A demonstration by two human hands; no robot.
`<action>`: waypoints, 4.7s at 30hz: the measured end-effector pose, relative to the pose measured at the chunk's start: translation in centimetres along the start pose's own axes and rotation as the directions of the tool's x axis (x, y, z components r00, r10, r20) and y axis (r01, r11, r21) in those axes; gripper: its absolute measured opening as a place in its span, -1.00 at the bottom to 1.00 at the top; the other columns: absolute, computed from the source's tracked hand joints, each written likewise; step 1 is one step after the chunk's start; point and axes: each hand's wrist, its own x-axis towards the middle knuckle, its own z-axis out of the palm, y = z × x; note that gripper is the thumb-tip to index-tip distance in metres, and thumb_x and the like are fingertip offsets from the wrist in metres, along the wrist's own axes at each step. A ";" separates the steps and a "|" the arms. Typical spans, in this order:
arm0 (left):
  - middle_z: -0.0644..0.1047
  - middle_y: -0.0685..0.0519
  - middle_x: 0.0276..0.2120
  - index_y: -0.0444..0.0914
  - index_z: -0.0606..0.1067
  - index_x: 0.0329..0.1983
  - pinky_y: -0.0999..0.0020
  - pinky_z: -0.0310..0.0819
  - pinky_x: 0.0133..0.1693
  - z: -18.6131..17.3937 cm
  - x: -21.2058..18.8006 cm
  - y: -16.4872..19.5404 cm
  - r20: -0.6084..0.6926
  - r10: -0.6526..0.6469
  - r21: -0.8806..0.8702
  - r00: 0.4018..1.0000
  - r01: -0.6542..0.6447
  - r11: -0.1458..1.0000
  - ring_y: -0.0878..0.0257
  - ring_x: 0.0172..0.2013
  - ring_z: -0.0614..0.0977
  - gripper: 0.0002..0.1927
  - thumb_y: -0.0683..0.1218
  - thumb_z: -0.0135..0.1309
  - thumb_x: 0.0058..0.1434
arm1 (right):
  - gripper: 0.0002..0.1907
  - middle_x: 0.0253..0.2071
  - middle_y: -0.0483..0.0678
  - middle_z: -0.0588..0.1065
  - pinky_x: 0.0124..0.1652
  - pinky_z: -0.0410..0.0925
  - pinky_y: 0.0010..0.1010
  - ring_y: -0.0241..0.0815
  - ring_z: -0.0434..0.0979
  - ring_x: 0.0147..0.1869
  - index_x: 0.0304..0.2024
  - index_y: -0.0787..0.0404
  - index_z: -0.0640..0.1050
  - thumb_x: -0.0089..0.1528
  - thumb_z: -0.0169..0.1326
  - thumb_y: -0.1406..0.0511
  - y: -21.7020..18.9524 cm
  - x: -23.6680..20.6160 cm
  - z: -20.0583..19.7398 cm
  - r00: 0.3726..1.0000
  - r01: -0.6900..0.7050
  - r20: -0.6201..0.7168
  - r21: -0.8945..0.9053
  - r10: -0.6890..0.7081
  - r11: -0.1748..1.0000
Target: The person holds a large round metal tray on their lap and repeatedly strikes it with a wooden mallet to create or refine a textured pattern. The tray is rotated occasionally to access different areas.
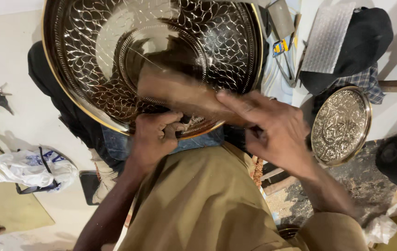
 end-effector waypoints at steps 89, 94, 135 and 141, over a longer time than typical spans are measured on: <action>0.69 -0.21 -0.23 -0.45 0.61 -0.05 0.37 0.69 -0.27 -3.6 0.8 0.6 0.201 0.001 0.232 0.980 -0.049 0.971 0.11 -0.23 0.80 -0.56 -0.43 -0.06 -0.01 | -0.15 0.05 0.06 0.51 -0.07 0.35 -0.54 -0.28 0.51 0.00 0.36 0.23 0.38 -0.04 0.00 0.62 1.3 -5.0 4.2 0.974 -0.124 -0.106 0.492 0.201 0.862; 0.67 -0.24 -0.18 -0.47 0.58 -0.05 0.41 0.70 -0.32 -3.6 0.5 0.7 0.159 0.058 0.195 0.986 -0.089 0.977 0.10 -0.19 0.78 -0.58 -0.44 -0.12 0.04 | -0.26 0.21 0.04 0.44 0.09 0.46 -0.54 -0.34 0.51 0.18 0.38 0.15 0.41 0.14 0.05 0.61 1.7 -4.9 5.4 0.947 -0.042 -0.195 0.712 0.255 0.701; 0.69 -0.19 -0.19 -0.37 0.63 -0.03 0.38 0.63 -0.41 -5.7 1.5 0.8 0.301 0.032 0.282 0.953 -0.121 0.952 0.14 -0.35 0.77 -0.47 -0.36 0.11 -0.17 | -0.26 -0.07 0.03 0.53 -0.07 0.35 -0.59 -0.28 0.51 -0.10 0.25 0.28 0.46 -0.04 0.08 0.57 0.2 -5.2 6.7 0.925 -0.178 -0.240 0.411 0.295 0.894; 0.68 -0.16 -0.14 -0.32 0.64 -0.06 0.42 0.58 -0.47 -5.4 1.4 0.8 0.257 0.055 0.322 0.965 -0.139 0.936 0.18 -0.34 0.78 -0.56 -0.39 0.02 -0.01 | -0.35 -0.11 0.01 0.55 -0.04 0.40 -0.59 -0.31 0.54 -0.06 0.28 0.28 0.48 0.09 0.13 0.55 0.3 -5.4 7.5 0.896 -0.177 -0.257 0.541 0.362 0.822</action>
